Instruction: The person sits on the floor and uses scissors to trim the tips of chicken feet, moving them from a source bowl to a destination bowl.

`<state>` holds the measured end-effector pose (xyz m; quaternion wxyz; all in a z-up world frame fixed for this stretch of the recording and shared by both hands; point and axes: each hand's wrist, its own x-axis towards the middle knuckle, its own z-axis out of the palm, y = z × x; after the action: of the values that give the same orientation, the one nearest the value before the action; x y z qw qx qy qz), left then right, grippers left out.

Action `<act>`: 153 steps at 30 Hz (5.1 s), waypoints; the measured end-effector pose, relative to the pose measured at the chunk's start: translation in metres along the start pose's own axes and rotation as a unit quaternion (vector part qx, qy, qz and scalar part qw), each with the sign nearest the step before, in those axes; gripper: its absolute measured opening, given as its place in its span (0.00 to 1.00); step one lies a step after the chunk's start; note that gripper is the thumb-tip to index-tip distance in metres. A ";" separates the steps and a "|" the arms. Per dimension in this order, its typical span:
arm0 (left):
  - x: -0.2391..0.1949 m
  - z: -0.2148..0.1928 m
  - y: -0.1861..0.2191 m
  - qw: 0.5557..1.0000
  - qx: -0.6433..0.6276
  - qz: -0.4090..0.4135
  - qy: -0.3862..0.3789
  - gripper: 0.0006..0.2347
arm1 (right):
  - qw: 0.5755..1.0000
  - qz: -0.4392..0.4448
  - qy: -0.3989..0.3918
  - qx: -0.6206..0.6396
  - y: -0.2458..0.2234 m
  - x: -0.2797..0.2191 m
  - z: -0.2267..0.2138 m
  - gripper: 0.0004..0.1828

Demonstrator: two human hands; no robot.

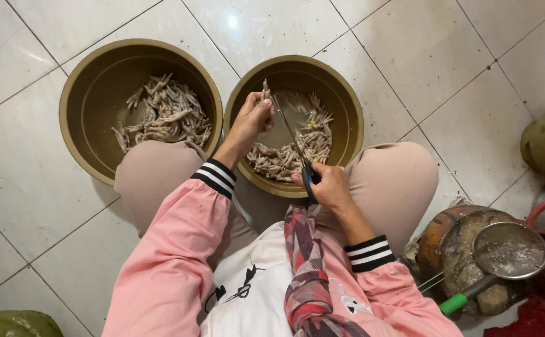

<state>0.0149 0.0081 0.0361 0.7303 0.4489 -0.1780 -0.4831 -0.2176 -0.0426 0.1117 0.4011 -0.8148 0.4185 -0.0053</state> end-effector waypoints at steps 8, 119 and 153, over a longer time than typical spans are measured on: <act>0.009 -0.019 -0.026 0.999 0.029 0.012 0.040 0.07 | 0.999 -0.003 -0.006 -0.033 -0.001 -0.002 0.000 0.29; 0.011 -0.014 -0.033 0.991 -0.020 -0.086 0.103 0.13 | 0.997 0.051 -0.026 -0.048 -0.031 -0.006 -0.006 0.29; 0.013 -0.016 -0.044 0.945 0.302 0.035 0.118 0.15 | 0.996 0.075 -0.048 0.009 -0.010 0.007 -0.009 0.30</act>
<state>0.0081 -0.0009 -0.0107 0.5926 0.6960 -0.2437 -0.3240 -0.2093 -0.0499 0.1216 0.4274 -0.7767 0.4587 0.0605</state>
